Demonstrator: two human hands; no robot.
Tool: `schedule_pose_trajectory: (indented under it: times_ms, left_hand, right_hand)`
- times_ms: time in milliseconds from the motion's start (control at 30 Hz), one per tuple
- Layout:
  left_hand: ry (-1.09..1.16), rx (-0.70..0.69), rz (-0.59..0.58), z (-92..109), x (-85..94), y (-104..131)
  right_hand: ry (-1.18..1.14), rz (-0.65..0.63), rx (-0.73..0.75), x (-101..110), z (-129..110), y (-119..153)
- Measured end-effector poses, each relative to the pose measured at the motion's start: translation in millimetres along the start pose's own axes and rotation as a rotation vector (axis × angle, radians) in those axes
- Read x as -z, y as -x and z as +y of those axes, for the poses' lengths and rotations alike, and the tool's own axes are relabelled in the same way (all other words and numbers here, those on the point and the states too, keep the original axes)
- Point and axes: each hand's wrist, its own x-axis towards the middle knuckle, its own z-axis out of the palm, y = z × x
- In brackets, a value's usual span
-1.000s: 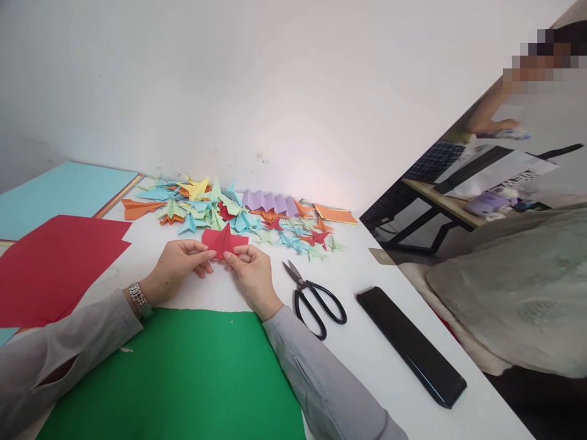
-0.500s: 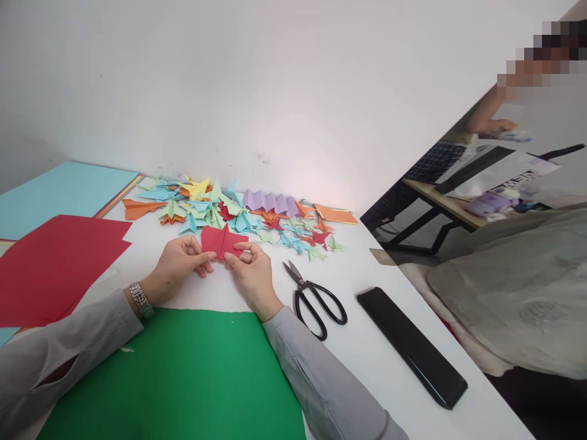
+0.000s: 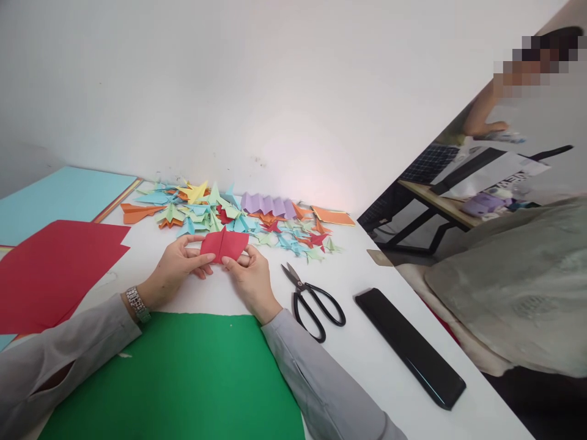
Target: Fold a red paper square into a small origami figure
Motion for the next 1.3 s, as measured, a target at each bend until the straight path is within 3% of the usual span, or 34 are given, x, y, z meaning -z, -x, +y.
schedule_pose_trajectory:
  times_ms: [167, 500, 1300]
  left_hand:
    - [0.094, -0.055, 0.012, -0.4, 0.4, -1.2]
    - [0.043, -0.071, 0.000, -1.9, 1.6, 1.0]
    - [-0.004, -0.056, 0.025, -3.1, 2.6, -1.1]
  right_hand:
    - [-0.037, -0.042, 0.012, -1.8, 0.3, 2.1]
    - [0.041, -0.141, 0.022, -1.7, 4.7, 2.0]
    - [0.060, -0.113, -0.037, -2.4, 2.0, 2.2]
